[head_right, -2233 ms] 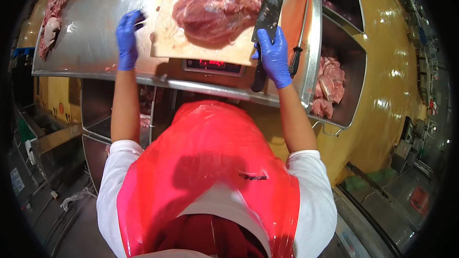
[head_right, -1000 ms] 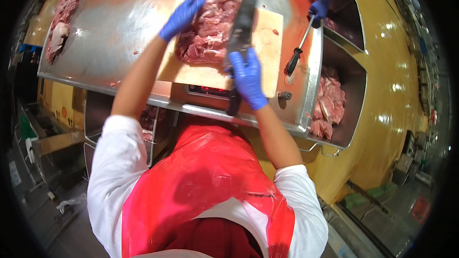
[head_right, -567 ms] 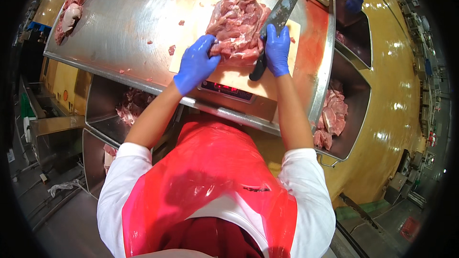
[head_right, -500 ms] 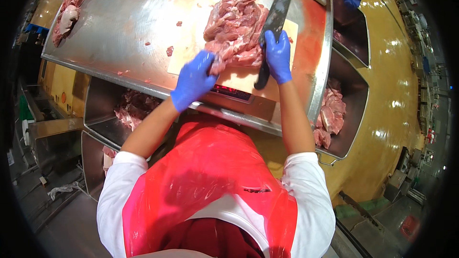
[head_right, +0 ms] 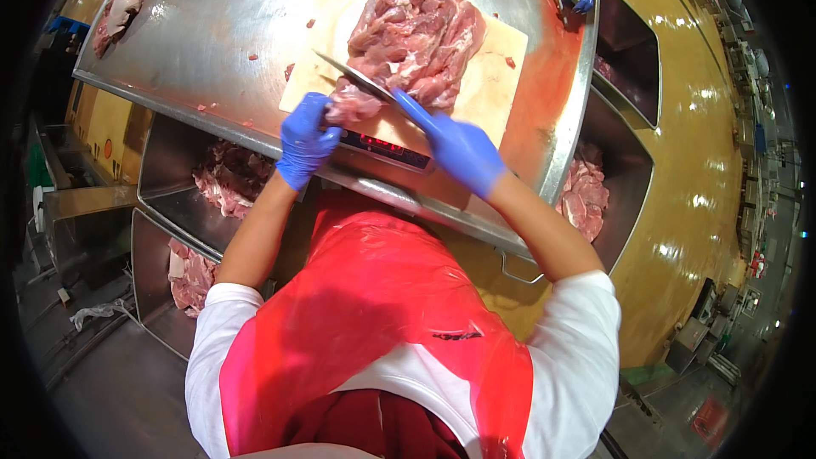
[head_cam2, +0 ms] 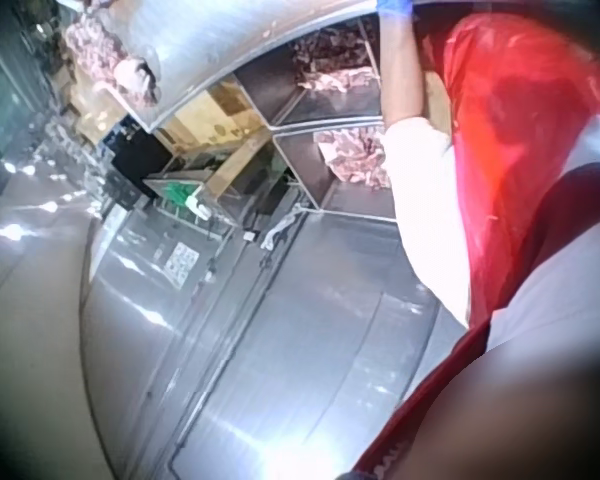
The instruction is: The person cuts large pieces of raw meat into smaller portions using a knife on a cutting board. The person places the cut pieces into metal trays below the cutting surface.
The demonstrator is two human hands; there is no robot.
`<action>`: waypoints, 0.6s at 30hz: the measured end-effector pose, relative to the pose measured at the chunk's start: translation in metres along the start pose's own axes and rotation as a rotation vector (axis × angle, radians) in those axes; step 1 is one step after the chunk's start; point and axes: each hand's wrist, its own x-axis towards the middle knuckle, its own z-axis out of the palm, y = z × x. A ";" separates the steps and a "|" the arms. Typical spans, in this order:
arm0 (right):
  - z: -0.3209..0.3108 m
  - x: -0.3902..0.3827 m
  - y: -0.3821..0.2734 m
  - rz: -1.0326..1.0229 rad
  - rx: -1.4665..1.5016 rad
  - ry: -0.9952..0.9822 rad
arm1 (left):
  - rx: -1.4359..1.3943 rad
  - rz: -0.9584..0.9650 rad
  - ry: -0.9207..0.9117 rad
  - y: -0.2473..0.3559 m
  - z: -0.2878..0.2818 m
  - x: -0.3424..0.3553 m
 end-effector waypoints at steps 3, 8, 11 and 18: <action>-0.041 -0.062 0.013 0.102 -0.258 -0.218 | 0.129 -0.135 0.005 -0.038 -0.019 -0.001; -0.070 -0.073 -0.017 -0.020 -0.172 -0.021 | 0.102 -0.067 0.018 -0.049 -0.033 0.027; -0.030 0.008 -0.073 0.011 0.295 0.268 | 0.096 -0.007 -0.051 -0.060 -0.035 0.047; 0.010 0.034 -0.062 0.181 0.040 0.014 | 0.068 0.086 -0.152 -0.101 -0.036 0.076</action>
